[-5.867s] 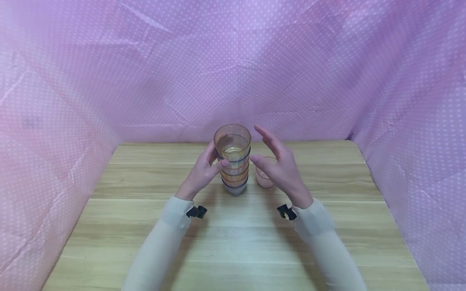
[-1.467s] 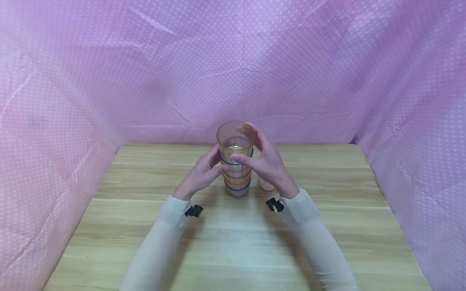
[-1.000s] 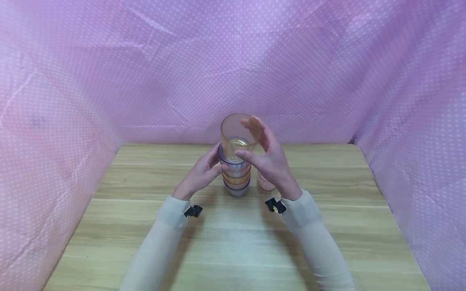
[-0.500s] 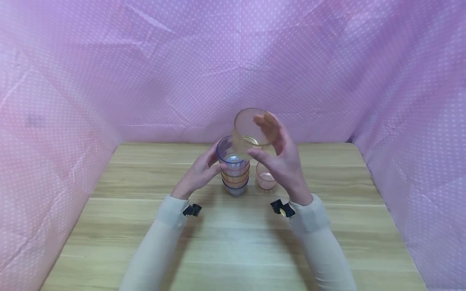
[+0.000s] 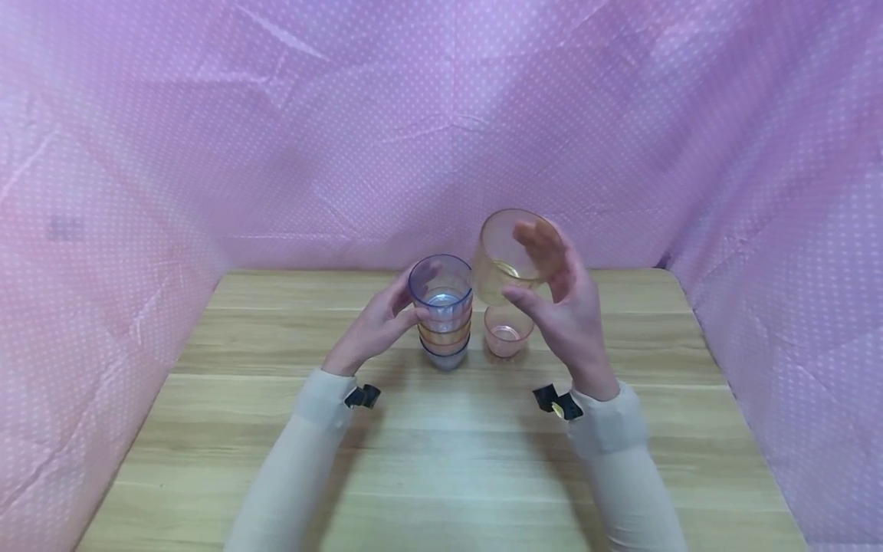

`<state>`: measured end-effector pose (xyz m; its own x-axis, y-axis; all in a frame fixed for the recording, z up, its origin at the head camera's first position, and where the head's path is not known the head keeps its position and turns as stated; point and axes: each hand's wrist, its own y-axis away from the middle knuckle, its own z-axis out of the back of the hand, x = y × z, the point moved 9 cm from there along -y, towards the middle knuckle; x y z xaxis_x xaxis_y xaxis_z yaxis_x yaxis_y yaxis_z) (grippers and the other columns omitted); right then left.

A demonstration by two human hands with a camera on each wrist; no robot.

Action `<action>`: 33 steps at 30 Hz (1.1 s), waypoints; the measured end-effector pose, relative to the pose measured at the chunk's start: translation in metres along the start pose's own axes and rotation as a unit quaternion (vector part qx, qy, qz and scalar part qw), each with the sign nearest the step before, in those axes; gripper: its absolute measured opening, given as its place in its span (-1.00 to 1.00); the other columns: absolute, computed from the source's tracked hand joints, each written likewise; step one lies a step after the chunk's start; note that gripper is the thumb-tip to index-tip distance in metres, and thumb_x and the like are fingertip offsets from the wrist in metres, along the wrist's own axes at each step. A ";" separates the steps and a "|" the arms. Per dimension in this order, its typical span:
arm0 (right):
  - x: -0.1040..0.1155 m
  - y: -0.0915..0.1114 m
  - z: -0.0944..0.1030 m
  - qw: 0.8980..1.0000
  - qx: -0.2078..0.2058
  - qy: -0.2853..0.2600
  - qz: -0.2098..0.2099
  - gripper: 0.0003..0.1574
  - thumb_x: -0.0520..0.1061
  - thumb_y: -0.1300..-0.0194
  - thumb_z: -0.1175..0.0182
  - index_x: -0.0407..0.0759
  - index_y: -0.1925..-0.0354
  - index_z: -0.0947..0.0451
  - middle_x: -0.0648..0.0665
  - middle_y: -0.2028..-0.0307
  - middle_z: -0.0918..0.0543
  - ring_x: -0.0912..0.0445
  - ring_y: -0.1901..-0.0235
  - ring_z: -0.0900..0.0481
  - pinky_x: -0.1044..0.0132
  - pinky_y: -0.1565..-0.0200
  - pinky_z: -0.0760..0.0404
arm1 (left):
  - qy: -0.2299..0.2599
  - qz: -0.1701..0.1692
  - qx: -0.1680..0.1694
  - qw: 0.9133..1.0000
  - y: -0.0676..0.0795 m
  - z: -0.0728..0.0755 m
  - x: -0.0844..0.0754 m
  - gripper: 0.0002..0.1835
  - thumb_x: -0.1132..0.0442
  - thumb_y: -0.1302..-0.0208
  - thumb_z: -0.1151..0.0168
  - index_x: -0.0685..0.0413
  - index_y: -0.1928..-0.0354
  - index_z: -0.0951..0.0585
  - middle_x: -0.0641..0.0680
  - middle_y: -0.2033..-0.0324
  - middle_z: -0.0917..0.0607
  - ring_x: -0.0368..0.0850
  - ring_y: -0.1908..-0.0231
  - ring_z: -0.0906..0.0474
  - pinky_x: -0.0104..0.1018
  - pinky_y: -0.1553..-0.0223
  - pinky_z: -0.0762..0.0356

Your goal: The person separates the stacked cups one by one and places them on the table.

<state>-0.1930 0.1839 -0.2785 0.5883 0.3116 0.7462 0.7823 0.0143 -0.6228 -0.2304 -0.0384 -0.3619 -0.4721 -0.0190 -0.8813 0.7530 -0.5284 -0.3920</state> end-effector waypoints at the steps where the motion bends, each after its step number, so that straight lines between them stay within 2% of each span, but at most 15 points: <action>1: 0.000 0.001 0.002 1.000 -0.002 0.000 -0.001 -0.07 -0.31 -0.12 -0.55 -0.40 -0.39 -0.36 -0.33 -0.29 -0.57 -0.10 -0.35 -0.48 0.11 -0.52 -0.28 | -0.001 0.000 0.000 1.000 0.000 0.000 0.000 -0.08 -0.14 -0.35 -0.21 0.21 -0.59 -0.18 0.19 -0.51 -0.34 0.03 -0.50 -0.25 -0.19 -0.55 -0.17; 14: -0.004 0.016 0.030 0.999 -0.025 0.040 -0.024 -0.11 -0.45 -0.15 -0.48 -0.38 -0.40 -0.36 -0.32 -0.30 -0.56 -0.08 -0.35 -0.48 0.20 -0.45 -0.40 | -0.001 0.012 0.003 1.000 0.000 0.001 0.001 -0.08 -0.15 -0.35 -0.21 0.19 -0.59 -0.19 0.23 -0.51 -0.33 0.03 -0.50 -0.26 -0.18 -0.55 -0.17; 21: -0.015 0.027 0.053 0.995 -0.041 0.083 -0.041 -0.08 -0.46 -0.15 -0.48 -0.36 -0.42 -0.35 -0.32 -0.33 -0.54 -0.07 -0.33 -0.48 0.25 -0.35 -0.47 | 0.011 0.013 0.001 1.000 0.000 0.002 0.000 -0.05 -0.15 -0.35 -0.21 0.27 -0.58 -0.16 0.30 -0.52 -0.29 0.05 -0.51 -0.24 -0.18 -0.56 -0.16; 27: -0.023 0.037 0.071 0.992 -0.050 0.102 -0.056 -0.08 -0.58 -0.16 -0.37 -0.34 -0.43 -0.33 -0.28 -0.34 -0.54 -0.06 -0.32 -0.46 0.28 -0.28 -0.50 | 0.006 0.017 -0.002 1.000 0.000 0.002 0.001 -0.09 -0.13 -0.35 -0.20 0.19 -0.59 -0.18 0.17 -0.52 -0.33 0.04 -0.50 -0.26 -0.19 -0.55 -0.18; 33: -0.030 0.043 0.083 0.990 -0.050 0.112 -0.073 -0.06 -0.71 -0.13 -0.23 -0.35 -0.44 -0.30 -0.27 -0.35 -0.51 -0.05 -0.31 -0.43 0.31 -0.28 -0.47 | 0.005 0.020 -0.002 1.000 0.000 0.002 0.002 -0.07 -0.17 -0.34 -0.20 0.16 -0.60 -0.17 0.15 -0.53 -0.32 0.02 -0.50 -0.25 -0.20 -0.55 -0.19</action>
<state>-0.1941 0.2538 -0.3474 0.4888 0.0939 0.8674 0.8724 -0.0534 -0.4858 -0.2324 -0.0400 -0.3632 -0.4379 -0.0320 -0.8985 0.7726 -0.5245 -0.3578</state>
